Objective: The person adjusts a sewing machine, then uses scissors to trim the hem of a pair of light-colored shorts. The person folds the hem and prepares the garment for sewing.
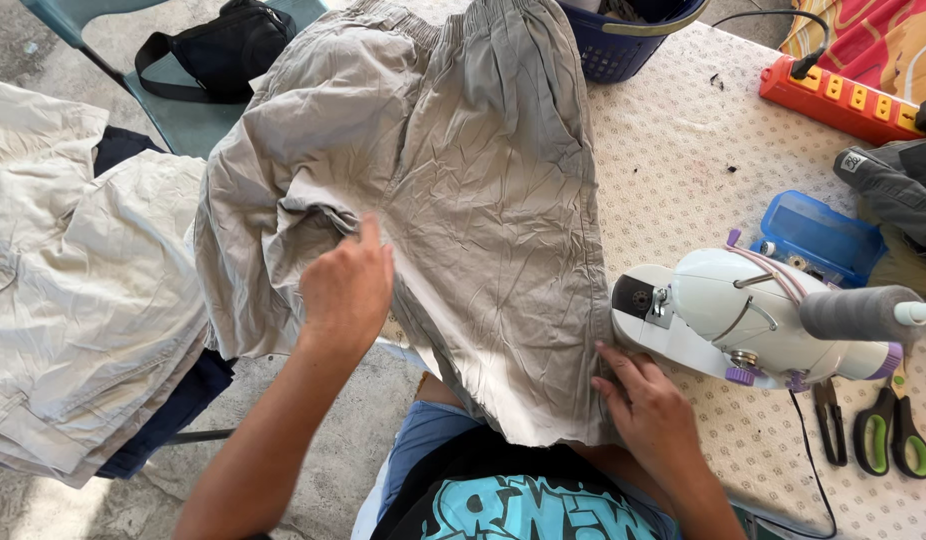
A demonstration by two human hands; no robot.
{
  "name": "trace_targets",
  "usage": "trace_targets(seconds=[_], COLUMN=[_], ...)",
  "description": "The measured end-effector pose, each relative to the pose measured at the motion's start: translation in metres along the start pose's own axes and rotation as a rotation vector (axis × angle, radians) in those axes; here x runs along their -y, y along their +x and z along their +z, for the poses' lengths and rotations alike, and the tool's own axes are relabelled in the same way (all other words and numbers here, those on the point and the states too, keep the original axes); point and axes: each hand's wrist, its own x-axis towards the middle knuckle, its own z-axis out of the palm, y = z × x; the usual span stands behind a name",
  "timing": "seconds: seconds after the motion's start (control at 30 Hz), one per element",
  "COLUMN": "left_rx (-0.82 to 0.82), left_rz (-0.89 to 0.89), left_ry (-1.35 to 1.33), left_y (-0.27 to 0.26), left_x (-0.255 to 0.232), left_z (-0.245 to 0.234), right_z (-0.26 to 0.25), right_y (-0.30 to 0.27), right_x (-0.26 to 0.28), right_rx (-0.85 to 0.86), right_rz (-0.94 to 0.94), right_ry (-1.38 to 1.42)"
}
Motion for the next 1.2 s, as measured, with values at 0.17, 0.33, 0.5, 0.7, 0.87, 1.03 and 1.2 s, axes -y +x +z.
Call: trace_targets(seconds=[0.17, 0.33, 0.5, 0.7, 0.87, 1.03, 1.2], left_rx=[-0.028, -0.186, -0.277, -0.651, -0.58, -0.531, -0.276], left_rz=[-0.042, 0.164, 0.26, 0.339, 0.333, 0.294, 0.136], left_ry=[-0.097, -1.209, -1.302, -0.552, -0.281, -0.466, -0.544], left_y=[0.004, 0.02, 0.06, 0.098, 0.129, 0.105, 0.027], left_x=[-0.007, 0.006, 0.043, 0.071, 0.078, 0.075, 0.057], left_z=[0.028, 0.082, 0.082, 0.068, 0.078, 0.084, 0.076], right_z=[0.019, 0.021, 0.019, 0.028, 0.039, 0.034, 0.028], right_y=[-0.003, 0.0, 0.015, 0.071, 0.12, 0.113, 0.076], right_x=[0.007, 0.016, 0.03, 0.063, 0.079, 0.071, 0.059], right_rx=[-0.077, -0.176, -0.164, -0.391, -0.278, -0.191, -0.098], right_rz=[-0.052, -0.121, -0.228, -0.406, -0.309, -0.5, -0.54], right_ry=[0.075, 0.063, -0.031, -0.384, -0.519, -0.151, 0.004])
